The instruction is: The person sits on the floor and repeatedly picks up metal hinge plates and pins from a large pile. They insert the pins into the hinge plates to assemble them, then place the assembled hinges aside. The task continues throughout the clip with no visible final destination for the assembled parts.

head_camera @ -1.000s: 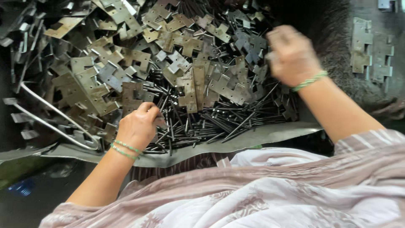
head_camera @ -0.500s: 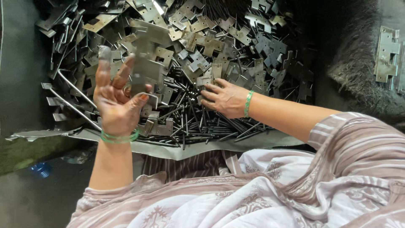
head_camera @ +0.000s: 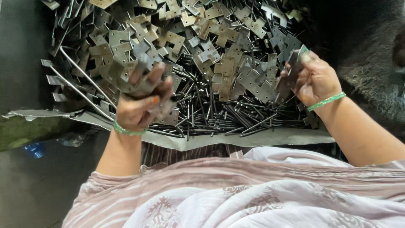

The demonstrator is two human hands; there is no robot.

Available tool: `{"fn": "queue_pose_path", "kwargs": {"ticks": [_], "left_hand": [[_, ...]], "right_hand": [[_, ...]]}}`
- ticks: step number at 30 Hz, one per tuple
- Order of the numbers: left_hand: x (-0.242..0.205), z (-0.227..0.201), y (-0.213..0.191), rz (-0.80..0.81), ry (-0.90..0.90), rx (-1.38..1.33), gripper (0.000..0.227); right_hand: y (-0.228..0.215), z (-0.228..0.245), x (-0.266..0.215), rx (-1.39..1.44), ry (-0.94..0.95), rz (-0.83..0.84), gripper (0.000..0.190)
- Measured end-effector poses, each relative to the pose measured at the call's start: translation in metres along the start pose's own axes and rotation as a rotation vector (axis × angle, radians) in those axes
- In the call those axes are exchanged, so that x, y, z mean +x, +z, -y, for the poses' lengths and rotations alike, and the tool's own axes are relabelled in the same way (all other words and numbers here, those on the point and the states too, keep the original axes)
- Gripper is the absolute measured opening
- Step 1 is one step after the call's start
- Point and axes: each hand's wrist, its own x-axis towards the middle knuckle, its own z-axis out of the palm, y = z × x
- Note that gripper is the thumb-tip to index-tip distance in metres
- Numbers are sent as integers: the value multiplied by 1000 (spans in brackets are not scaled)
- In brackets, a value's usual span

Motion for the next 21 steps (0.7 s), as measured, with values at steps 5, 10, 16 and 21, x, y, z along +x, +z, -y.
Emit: {"fn": "queue_pose_path", "kwargs": {"ticks": [5, 10, 16, 21], "left_hand": [[14, 17, -23, -144, -128, 2044, 64], [-8, 59, -49, -40, -244, 2609, 58], [-10, 59, -70, -170, 169, 1995, 40], [18, 68, -43, -683, 154, 182, 11]], "right_hand": [[-13, -11, -10, -436, 216, -127, 24], [-18, -12, -14, -474, 261, -136, 23], [-18, -14, 7, -217, 157, -159, 25], [10, -21, 9, -427, 127, -128, 60]]}}
